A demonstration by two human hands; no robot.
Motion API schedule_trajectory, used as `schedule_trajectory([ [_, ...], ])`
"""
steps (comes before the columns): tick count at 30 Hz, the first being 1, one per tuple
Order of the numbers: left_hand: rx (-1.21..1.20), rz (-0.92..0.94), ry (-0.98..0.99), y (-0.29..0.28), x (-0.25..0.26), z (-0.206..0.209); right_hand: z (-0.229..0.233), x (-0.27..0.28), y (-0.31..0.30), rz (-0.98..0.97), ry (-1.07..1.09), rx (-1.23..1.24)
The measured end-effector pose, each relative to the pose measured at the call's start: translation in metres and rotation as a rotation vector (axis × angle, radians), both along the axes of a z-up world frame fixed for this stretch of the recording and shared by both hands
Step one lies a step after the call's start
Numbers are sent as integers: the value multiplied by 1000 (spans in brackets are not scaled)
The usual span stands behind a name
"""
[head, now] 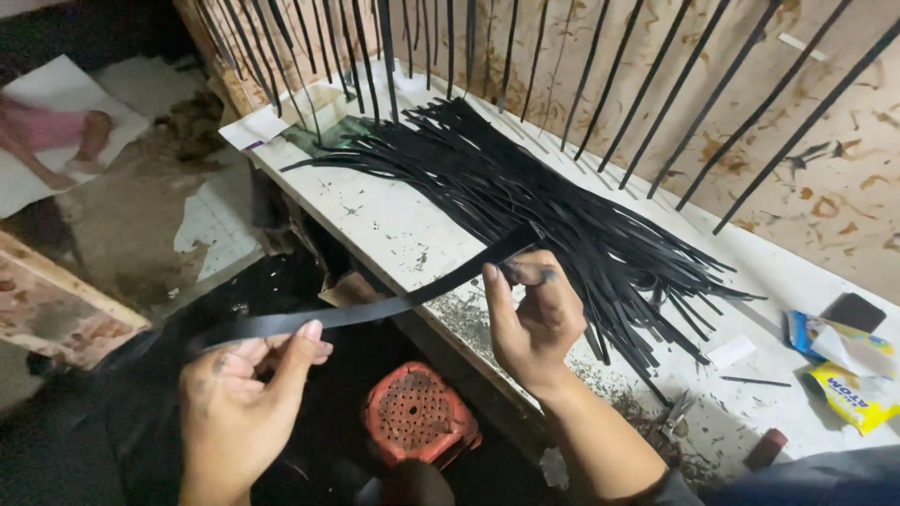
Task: The person picks up black rubber strips from a table, applies a dark substance to them using a small roller on a blue container, and then hangs the treated strips on a wall rack using colorful clothespins. The process is repeated for multiple strips.
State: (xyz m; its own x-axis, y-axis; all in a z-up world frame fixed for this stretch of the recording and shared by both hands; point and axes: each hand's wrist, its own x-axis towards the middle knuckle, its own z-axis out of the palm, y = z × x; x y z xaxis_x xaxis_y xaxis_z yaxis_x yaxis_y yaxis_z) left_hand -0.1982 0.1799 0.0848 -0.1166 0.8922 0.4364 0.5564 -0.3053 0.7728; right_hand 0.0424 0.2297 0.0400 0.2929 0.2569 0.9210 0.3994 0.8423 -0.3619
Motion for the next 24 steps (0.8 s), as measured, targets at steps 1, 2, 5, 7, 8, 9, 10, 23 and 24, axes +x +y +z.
schedule_trajectory([
  [1,-60,12,-49,3,-2,3,0,-3,6,8,12,6],
  [2,-59,16,-51,6,-7,5,1,-5,9,13,10,6],
  [5,73,44,218,15,-17,6,3,-11,17,23,15,4],
  [7,91,87,228,19,-20,6,4,-14,22,32,57,-12],
  [8,96,91,225,21,-21,6,3,-14,23,34,54,-8],
  [9,64,93,203,23,-22,6,4,-14,24,35,39,4],
  [10,34,89,180,27,-21,7,5,-13,26,29,23,17],
  [23,207,14,120,96,-19,-9,4,-6,82,-11,19,37],
  [24,207,3,126,102,-20,-8,3,-7,89,-17,17,42],
])
